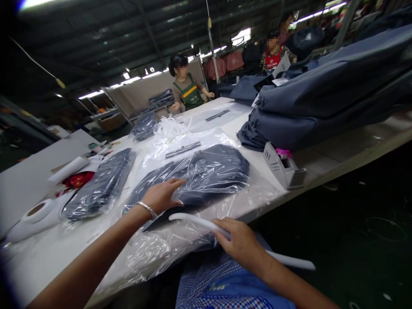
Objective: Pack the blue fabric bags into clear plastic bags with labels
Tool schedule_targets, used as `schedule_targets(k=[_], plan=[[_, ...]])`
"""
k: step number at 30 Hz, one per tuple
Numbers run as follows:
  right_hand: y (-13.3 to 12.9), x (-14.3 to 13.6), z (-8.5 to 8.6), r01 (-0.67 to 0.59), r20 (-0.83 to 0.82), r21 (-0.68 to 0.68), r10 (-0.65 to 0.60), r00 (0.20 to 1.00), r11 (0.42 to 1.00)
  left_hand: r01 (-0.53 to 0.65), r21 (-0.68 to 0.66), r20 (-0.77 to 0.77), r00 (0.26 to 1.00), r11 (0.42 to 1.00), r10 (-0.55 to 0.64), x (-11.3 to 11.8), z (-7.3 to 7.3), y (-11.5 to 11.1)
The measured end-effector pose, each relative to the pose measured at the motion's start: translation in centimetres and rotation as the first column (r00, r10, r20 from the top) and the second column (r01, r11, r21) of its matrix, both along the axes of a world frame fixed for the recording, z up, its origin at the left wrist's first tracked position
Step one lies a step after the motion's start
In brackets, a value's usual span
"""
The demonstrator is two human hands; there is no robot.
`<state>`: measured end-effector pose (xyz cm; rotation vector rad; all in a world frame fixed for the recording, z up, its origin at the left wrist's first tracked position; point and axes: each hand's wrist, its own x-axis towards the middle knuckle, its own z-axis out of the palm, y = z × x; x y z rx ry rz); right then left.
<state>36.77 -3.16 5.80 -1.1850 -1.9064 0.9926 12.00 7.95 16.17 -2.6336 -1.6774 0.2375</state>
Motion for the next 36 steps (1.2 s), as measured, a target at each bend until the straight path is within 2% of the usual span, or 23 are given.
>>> schedule_targets(k=[4, 6, 7, 10, 14, 16, 18, 22, 24, 27, 33, 36], plan=[[0.8, -2.8, -0.3, -0.101, 0.114, 0.15, 0.084, 0.99, 0.984, 0.04, 0.09, -0.035, 0.999, 0.995, -0.037, -0.4, -5.2, -0.9], [1.2, -4.4, -0.1, -0.17, 0.171, 0.225, 0.133, 0.976, 0.959, 0.03, 0.059, -0.006, 1.0, 0.998, -0.03, -0.9, -6.8, -0.6], [1.4, -5.2, 0.1, -0.204, 0.201, 0.253, 0.154, 0.967, 0.946, 0.018, 0.022, 0.009, 1.0, 1.0, -0.018, -1.2, -7.1, -0.2], [2.0, -7.7, 0.4, -0.292, 0.277, 0.31, 0.208, 0.938, 0.905, -0.011, -0.08, 0.025, 1.0, 0.997, 0.013, -2.1, -6.3, 1.5], [3.3, -10.5, 0.1, -0.366, 0.342, 0.348, 0.247, 0.907, 0.863, 0.046, -0.125, 0.046, 0.998, 0.991, -0.04, -2.8, -3.4, 4.1], [4.4, -11.1, -0.1, -0.364, 0.372, 0.373, 0.221, 0.902, 0.853, 0.081, -0.153, 0.058, 0.996, 0.985, -0.073, -2.9, -2.3, 5.0], [5.6, -10.9, -0.5, -0.306, 0.372, 0.403, 0.152, 0.916, 0.863, 0.097, -0.169, 0.059, 0.994, 0.981, -0.088, -3.0, -1.7, 5.6], [7.9, -9.5, -1.4, -0.13, 0.296, 0.446, -0.008, 0.955, 0.885, 0.108, -0.181, 0.06, 0.993, 0.978, -0.098, -2.9, -1.5, 5.9], [8.5, -9.4, -1.9, -0.106, 0.289, 0.475, -0.042, 0.956, 0.873, 0.111, -0.181, 0.065, 0.993, 0.977, -0.101, -2.8, -1.5, 5.8], [8.0, -10.8, -2.1, -0.179, 0.339, 0.529, -0.013, 0.941, 0.829, 0.121, -0.177, 0.076, 0.991, 0.977, -0.109, -2.7, -1.5, 5.8], [5.4, -16.9, -0.7, -0.38, 0.423, 0.602, 0.123, 0.898, 0.702, 0.137, -0.158, 0.106, 0.987, 0.978, -0.122, -2.9, -1.7, 5.8], [6.0, -17.6, -0.8, -0.354, 0.424, 0.597, 0.093, 0.901, 0.72, 0.127, -0.153, 0.108, 0.988, 0.98, -0.111, -3.0, -1.7, 5.5]])
